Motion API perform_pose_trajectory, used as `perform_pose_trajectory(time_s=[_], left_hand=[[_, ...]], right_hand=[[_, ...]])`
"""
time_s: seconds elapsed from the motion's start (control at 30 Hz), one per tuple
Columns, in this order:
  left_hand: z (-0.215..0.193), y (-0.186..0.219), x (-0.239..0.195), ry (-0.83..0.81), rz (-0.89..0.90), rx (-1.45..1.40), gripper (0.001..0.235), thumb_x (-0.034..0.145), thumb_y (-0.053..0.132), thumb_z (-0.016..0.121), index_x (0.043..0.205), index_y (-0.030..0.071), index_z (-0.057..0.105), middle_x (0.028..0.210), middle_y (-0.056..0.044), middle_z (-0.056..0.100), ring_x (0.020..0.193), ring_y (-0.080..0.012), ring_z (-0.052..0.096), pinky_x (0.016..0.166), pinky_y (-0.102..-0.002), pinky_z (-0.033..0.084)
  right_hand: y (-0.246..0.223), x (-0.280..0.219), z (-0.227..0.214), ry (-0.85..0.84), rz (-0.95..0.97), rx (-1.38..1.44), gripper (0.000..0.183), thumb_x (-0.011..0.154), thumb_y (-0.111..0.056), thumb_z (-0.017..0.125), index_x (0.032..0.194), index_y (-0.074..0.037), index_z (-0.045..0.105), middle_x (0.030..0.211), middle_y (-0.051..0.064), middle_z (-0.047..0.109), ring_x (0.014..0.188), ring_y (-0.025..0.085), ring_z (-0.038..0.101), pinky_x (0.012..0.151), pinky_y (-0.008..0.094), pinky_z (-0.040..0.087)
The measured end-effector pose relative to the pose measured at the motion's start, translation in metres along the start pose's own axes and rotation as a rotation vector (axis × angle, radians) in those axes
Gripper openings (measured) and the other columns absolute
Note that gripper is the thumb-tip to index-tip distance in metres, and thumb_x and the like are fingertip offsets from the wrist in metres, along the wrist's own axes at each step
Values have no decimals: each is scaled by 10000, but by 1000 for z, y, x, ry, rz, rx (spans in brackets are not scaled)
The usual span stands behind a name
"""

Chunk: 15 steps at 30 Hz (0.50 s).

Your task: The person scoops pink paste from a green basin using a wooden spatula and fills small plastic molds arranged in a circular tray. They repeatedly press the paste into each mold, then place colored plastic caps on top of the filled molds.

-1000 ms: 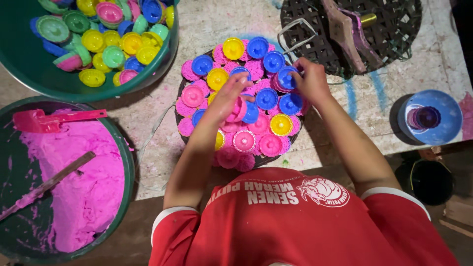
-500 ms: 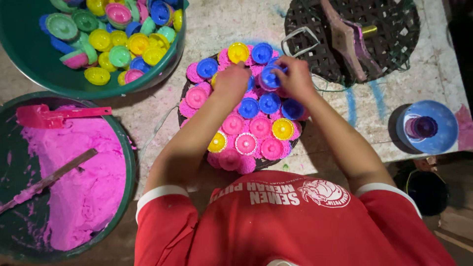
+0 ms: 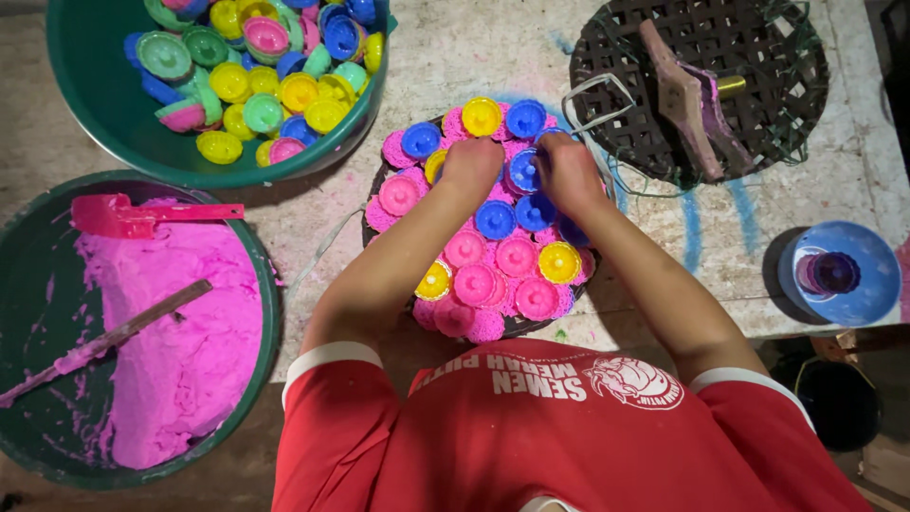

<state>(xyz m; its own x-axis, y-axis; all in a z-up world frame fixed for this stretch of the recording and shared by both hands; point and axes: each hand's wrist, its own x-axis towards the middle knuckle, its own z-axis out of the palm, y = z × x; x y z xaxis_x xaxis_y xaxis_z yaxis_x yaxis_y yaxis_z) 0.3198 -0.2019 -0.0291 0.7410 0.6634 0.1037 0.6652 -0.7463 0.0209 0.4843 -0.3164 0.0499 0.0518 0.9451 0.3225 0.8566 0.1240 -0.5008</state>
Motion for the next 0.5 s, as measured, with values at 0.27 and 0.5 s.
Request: perform_pose_trajectory(time_s=[0.27, 0.5], left_hand=[[-35, -1, -20, -6, -16, -83, 181, 863, 79, 653, 1032, 77, 718, 974, -156, 723, 851, -329, 745, 654, -452, 604], [-145, -36, -45, -68, -131, -1011, 513, 787, 348, 848, 1188, 110, 635, 985, -118, 750, 889, -221, 727, 779, -369, 575]], right_hand=[[-5, -6, -4, 19, 0, -1, 194, 858, -33, 757, 1035, -7, 683, 1009, 236, 668, 915, 448, 649, 789, 511, 526], [-36, 27, -46, 94, -6, 183, 169, 884, -48, 805, 1009, -1, 701, 932, 175, 715, 808, 301, 724, 705, 386, 563]])
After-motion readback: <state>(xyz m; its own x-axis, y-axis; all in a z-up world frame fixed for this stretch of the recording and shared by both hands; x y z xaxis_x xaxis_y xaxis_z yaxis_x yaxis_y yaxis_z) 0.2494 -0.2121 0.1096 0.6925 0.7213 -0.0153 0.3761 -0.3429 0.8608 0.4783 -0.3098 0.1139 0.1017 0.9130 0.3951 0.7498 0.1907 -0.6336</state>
